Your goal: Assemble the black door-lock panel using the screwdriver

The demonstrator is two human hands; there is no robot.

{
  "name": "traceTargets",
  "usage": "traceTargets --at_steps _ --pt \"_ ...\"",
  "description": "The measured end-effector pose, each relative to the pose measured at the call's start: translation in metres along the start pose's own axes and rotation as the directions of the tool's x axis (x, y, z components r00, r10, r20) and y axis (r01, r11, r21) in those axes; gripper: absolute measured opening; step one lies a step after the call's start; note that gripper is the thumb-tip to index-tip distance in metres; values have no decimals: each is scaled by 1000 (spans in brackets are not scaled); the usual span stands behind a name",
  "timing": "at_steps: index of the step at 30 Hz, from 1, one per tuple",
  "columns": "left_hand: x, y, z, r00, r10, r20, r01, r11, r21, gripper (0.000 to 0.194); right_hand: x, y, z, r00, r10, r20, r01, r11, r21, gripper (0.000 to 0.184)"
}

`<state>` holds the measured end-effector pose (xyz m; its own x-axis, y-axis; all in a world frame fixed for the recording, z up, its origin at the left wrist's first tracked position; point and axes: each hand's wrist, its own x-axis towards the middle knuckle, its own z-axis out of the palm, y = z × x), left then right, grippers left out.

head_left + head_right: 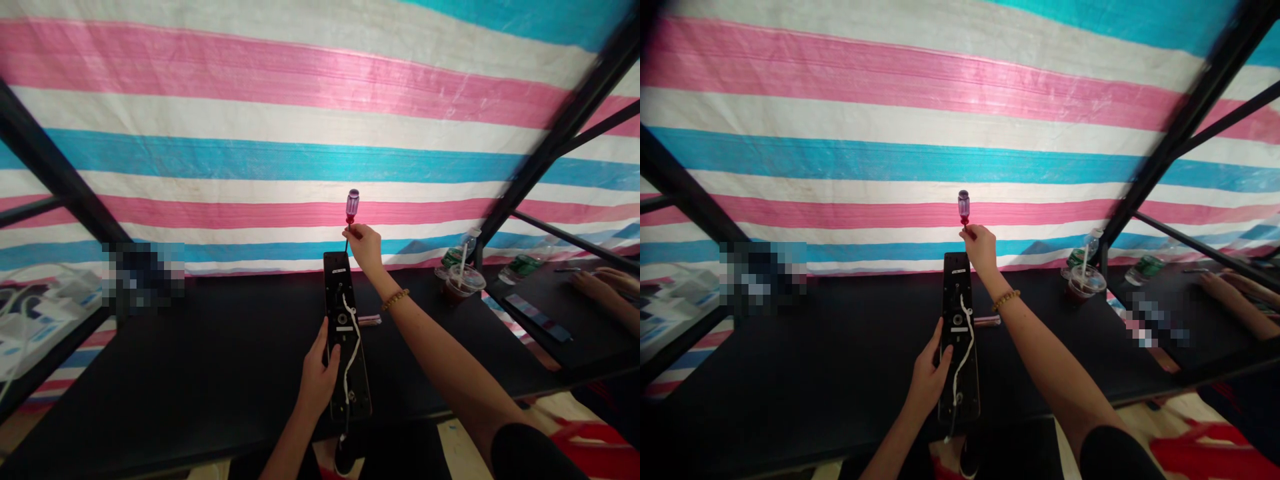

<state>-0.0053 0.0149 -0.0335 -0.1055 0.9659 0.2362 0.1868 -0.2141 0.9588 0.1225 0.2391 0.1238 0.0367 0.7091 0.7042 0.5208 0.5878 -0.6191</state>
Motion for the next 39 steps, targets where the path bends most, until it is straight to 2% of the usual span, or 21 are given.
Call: traceTargets --at_steps 6,14,17,22,30,39 --pt "1 -1 0 1000 -13 0 13 1000 -14 61 0 5 1 999 13 29 -14 999 47 23" --pt "1 0 0 1000 -25 7 25 1000 -6 61 -3 1 1 1000 -20 3 20 1000 22 11" --pt "1 -1 0 1000 -26 5 26 1000 -5 62 -3 0 0 1000 2 14 -2 1000 22 8" --pt "1 -3 0 1000 -23 -7 22 999 -27 62 -4 4 -3 999 26 28 -29 995 92 16" --pt "0 3 -2 999 -47 10 48 999 -10 60 -22 9 -18 986 92 -138 -43 946 321 21" --pt "0 -1 -1 999 -51 13 51 999 6 57 -29 19 -12 994 81 -70 -60 964 258 20"
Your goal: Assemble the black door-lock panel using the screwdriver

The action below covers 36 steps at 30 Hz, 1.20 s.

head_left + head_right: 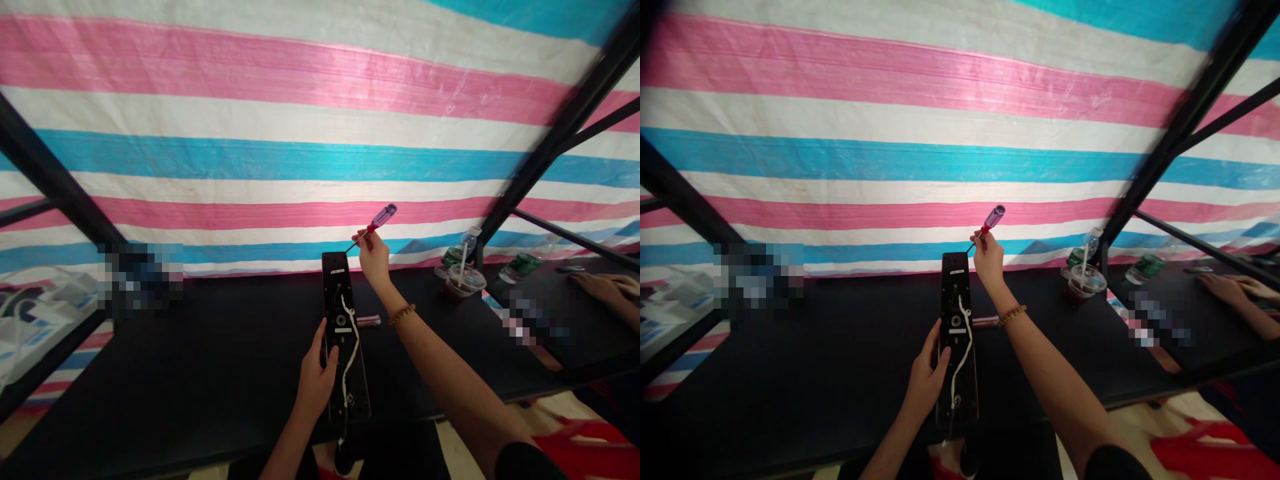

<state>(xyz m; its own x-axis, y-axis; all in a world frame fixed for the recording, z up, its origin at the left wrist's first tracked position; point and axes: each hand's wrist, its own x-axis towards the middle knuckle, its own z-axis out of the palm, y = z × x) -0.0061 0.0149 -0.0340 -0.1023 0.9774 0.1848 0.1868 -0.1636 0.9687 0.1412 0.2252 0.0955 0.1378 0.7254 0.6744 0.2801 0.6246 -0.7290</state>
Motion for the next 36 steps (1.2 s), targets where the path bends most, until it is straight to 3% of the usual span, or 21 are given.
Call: traceTargets --at_steps 11,23,36 --pt "1 0 -1 999 -18 27 18 1000 -7 59 -1 -2 2 1000 -3 -10 4 998 56 19" --pt "3 3 -1 999 -30 13 30 999 -25 60 -3 -8 0 996 -83 37 84 996 -37 15" --pt "2 2 0 1000 -13 0 13 1000 -12 59 -2 -16 0 1000 -20 21 19 998 67 17"
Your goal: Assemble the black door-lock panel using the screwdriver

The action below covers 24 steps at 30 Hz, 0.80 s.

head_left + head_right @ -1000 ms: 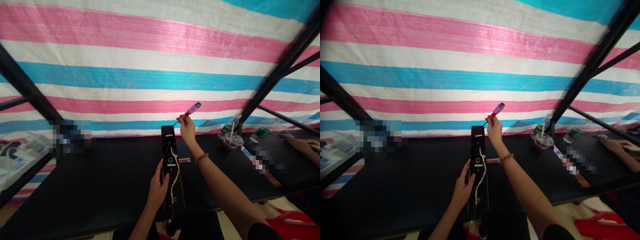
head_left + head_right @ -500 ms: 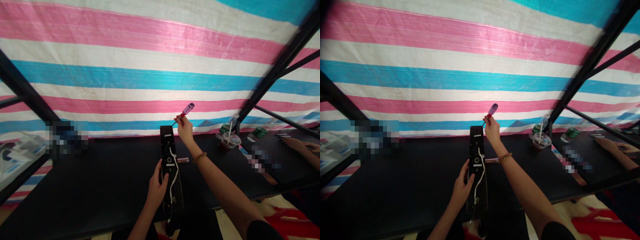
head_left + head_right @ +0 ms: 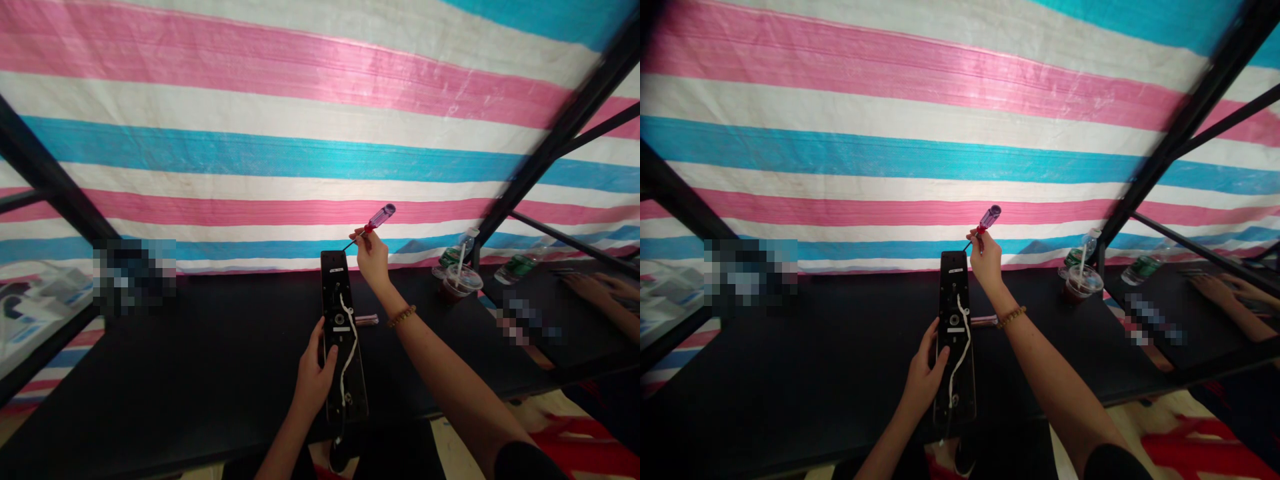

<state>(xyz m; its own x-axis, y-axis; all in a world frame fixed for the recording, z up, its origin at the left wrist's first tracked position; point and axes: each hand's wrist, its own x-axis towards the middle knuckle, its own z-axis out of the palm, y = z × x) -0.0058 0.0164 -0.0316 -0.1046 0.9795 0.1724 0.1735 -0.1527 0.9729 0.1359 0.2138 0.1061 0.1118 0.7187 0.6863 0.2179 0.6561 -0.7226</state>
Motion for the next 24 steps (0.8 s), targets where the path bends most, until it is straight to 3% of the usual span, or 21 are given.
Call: traceTargets --at_steps 2,4,6,8,13,16,20,22,24 --pt "-1 0 0 999 14 -44 -14 1000 5 55 -2 -10 0 999 42 -20 -40 996 76 18" --pt "-3 3 -4 986 46 -162 -47 999 -1 48 -11 -26 -3 994 106 -37 -95 970 225 19" --pt "-6 12 -12 949 54 -310 -61 998 -14 42 -28 -48 -9 979 205 -6 -186 897 400 21" --pt "-9 26 -23 919 -3 -393 -26 997 -68 43 -55 -71 -17 937 335 98 -335 787 518 24" --pt "-21 63 -43 946 -158 -284 95 970 -224 56 -132 -103 -31 780 597 190 -574 560 597 30" --pt "-29 66 -43 951 -200 -235 160 971 -178 50 -168 -103 -31 714 678 174 -612 482 627 32" --pt "-40 53 -40 954 -230 -195 218 973 -81 51 -199 -89 -33 636 762 122 -638 430 639 32" --pt "-40 44 -45 955 -187 -229 188 982 -15 52 -206 -76 -44 616 788 25 -622 466 630 32" --pt "-32 34 -56 960 -93 -266 122 988 95 47 -206 -59 -62 616 778 -127 -598 566 568 34"
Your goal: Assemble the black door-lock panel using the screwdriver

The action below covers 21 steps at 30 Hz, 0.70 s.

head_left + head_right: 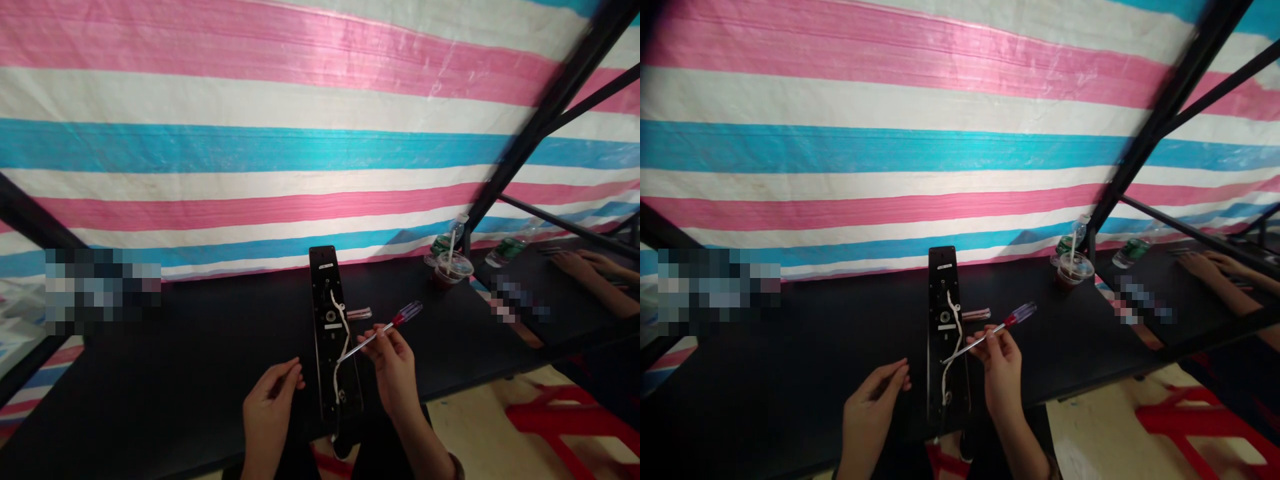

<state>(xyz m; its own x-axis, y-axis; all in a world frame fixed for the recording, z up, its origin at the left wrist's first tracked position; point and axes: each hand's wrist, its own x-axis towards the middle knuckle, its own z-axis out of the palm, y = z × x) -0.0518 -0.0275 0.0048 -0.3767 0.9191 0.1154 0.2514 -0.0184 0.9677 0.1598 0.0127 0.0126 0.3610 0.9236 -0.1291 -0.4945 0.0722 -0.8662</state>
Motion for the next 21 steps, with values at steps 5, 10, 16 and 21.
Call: traceTargets --at_steps 5,10,16,21 --pt "66 -22 -16 984 126 127 -158 946 283 37 59 -14 -50 973 -221 60 208 745 -634 33" --pt "108 -37 -15 904 304 301 -418 778 468 34 89 -15 -62 956 -149 254 255 -11 -967 14" --pt "108 -51 -28 905 318 282 -423 733 532 34 96 -17 -48 949 -96 301 274 -229 -934 17" --pt "90 -52 -48 949 246 198 -315 771 553 42 102 -14 2 754 -260 603 648 150 -747 33"
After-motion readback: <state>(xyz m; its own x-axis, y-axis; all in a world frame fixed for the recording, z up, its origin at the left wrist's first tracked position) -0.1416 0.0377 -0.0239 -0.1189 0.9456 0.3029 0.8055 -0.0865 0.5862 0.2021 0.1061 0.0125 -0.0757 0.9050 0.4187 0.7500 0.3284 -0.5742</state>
